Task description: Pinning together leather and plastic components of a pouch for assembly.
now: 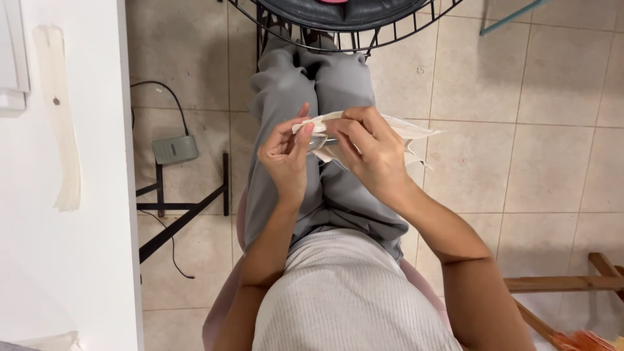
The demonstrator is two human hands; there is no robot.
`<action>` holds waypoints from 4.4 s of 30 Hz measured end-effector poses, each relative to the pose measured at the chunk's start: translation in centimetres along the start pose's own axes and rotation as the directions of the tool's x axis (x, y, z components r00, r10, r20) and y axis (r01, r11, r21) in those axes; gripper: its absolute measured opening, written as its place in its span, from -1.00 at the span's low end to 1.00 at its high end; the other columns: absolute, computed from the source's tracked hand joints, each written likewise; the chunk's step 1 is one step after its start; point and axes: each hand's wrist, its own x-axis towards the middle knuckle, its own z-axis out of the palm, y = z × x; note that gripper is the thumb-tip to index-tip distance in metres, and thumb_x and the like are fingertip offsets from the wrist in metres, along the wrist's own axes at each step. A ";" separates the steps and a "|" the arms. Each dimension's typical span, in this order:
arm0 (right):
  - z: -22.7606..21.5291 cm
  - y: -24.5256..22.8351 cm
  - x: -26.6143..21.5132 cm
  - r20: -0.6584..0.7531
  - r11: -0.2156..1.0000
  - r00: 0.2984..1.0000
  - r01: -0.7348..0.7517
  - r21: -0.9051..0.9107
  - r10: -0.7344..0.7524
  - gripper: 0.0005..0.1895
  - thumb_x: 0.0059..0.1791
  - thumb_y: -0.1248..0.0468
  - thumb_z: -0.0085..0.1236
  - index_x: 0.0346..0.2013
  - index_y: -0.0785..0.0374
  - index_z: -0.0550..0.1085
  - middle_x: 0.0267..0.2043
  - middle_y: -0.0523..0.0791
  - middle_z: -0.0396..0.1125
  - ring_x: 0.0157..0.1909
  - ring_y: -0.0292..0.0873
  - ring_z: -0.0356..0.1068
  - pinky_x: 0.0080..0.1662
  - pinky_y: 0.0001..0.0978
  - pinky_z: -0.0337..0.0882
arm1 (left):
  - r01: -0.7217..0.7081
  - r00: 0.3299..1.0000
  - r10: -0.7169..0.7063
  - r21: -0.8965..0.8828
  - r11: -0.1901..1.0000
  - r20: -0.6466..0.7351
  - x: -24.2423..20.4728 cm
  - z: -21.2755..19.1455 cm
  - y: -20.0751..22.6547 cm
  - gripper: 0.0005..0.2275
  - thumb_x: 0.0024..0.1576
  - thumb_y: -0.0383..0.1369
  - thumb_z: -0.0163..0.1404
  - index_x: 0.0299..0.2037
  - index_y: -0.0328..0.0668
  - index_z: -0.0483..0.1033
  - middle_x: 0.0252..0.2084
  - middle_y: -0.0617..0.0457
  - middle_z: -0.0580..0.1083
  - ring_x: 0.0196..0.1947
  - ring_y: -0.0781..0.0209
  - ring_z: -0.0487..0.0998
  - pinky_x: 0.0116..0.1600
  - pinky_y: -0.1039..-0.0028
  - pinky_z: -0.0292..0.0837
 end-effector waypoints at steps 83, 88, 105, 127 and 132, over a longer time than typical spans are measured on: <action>-3.6 3.4 0.1 0.197 0.995 0.979 -0.070 0.064 0.057 -0.83 -0.01 0.32 0.40 -0.35 0.15 0.50 -0.19 -0.16 0.45 -0.02 -0.06 0.37 0.08 -0.18 0.03 | 0.341 0.882 -0.270 -0.129 0.931 0.386 0.7 -4.0 -0.7 -0.79 0.40 -0.23 -0.22 -0.13 -0.23 0.29 -0.23 0.05 0.42 -0.13 0.41 0.41 0.05 0.61 0.32; -3.4 3.6 -0.4 0.196 0.991 0.977 -0.105 0.079 0.087 -0.83 -0.02 0.36 0.42 -0.36 0.18 0.51 -0.27 -0.17 0.49 -0.17 -0.11 0.40 0.04 -0.21 0.04 | 0.338 0.886 -0.267 -0.133 0.932 0.380 0.7 -4.2 -0.9 -0.79 0.39 -0.23 -0.22 -0.13 -0.22 0.28 -0.23 0.04 0.44 -0.13 0.41 0.41 0.04 0.61 0.32; -2.8 1.6 0.2 0.205 0.996 0.976 -0.081 0.022 0.075 -0.89 0.00 0.44 0.33 -0.29 0.20 0.55 -0.29 -0.15 0.44 -0.25 -0.12 0.41 0.01 -0.26 0.08 | -0.580 0.730 0.243 0.390 0.716 0.639 5.5 -1.7 7.5 -0.71 0.26 -0.17 0.12 0.09 -0.12 0.54 0.09 0.03 0.57 0.13 -0.03 0.53 0.25 0.12 0.25; 17.0 35.3 9.4 0.219 0.829 0.963 0.249 -0.500 -0.157 -0.85 0.04 0.02 0.24 -0.25 -0.10 0.69 -0.20 -0.31 0.38 -0.09 -0.10 0.26 -0.05 -0.14 0.12 | -0.531 0.705 0.070 0.460 0.712 0.705 6.2 -0.8 6.7 -0.95 0.17 -0.40 0.23 -0.23 -0.15 0.69 -0.28 0.15 0.67 -0.32 0.31 0.68 -0.23 0.50 0.43; 19.7 38.7 9.4 0.293 0.941 0.955 0.147 -0.305 -0.055 -0.84 0.09 0.16 0.17 -0.31 -0.02 0.66 -0.07 -0.38 0.49 0.00 -0.20 0.25 0.02 -0.20 0.06 | -0.526 0.704 0.071 0.451 0.721 0.707 6.9 -0.4 7.1 -0.96 0.17 -0.41 0.22 -0.25 -0.18 0.68 -0.34 0.14 0.65 -0.36 0.26 0.65 -0.21 0.46 0.44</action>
